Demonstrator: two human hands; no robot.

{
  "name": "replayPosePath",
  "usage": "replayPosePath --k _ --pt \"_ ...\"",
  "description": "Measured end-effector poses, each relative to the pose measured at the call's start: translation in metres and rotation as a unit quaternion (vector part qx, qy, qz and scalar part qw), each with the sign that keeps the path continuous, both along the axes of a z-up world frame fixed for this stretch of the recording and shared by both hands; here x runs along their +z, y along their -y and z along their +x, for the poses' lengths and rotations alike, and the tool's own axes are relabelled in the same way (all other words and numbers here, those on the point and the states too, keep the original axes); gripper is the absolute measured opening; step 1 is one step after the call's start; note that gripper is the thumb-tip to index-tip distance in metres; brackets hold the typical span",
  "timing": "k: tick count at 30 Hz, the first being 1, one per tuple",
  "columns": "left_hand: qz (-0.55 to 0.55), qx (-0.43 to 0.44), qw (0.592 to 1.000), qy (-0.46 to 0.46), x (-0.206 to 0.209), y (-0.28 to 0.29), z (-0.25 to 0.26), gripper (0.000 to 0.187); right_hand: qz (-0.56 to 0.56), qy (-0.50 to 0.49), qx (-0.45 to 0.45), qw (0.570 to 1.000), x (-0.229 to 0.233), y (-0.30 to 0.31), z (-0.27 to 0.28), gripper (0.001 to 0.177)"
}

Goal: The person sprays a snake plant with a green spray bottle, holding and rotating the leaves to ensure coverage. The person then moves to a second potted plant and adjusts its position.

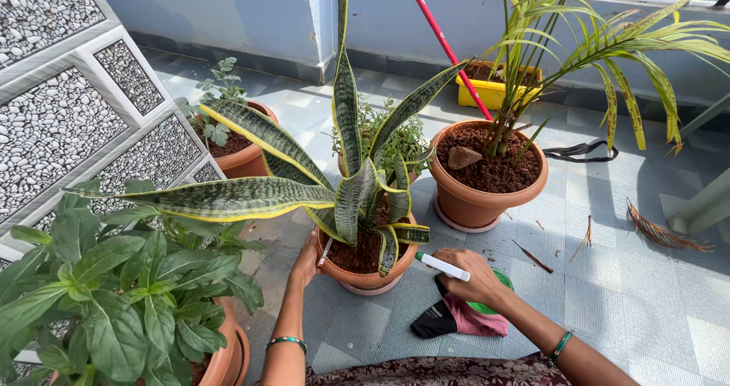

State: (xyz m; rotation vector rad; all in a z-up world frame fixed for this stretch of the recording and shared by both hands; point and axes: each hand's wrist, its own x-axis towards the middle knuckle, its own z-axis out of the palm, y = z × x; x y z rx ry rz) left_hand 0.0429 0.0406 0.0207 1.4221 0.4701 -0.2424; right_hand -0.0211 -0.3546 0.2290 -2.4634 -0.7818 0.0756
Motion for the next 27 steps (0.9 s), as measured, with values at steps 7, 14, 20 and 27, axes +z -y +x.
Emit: replayPosePath --k 7,14,20,27 --pt "-0.051 0.177 0.983 0.01 -0.031 0.025 -0.018 0.082 -0.018 -0.003 0.002 1.0 0.018 -0.003 -0.001 0.026" --pt "0.311 0.358 0.874 0.102 -0.004 0.082 -0.063 0.067 -0.034 0.096 0.036 0.994 0.044 0.002 0.008 0.036" --pt "0.433 0.315 0.74 0.407 0.118 0.121 -0.103 0.038 -0.042 0.08 -0.001 0.996 0.073 0.003 -0.005 0.028" --pt "0.483 0.231 0.669 0.515 0.245 0.138 -0.098 0.07 0.022 0.105 -0.018 0.994 0.1 -0.012 -0.032 0.026"
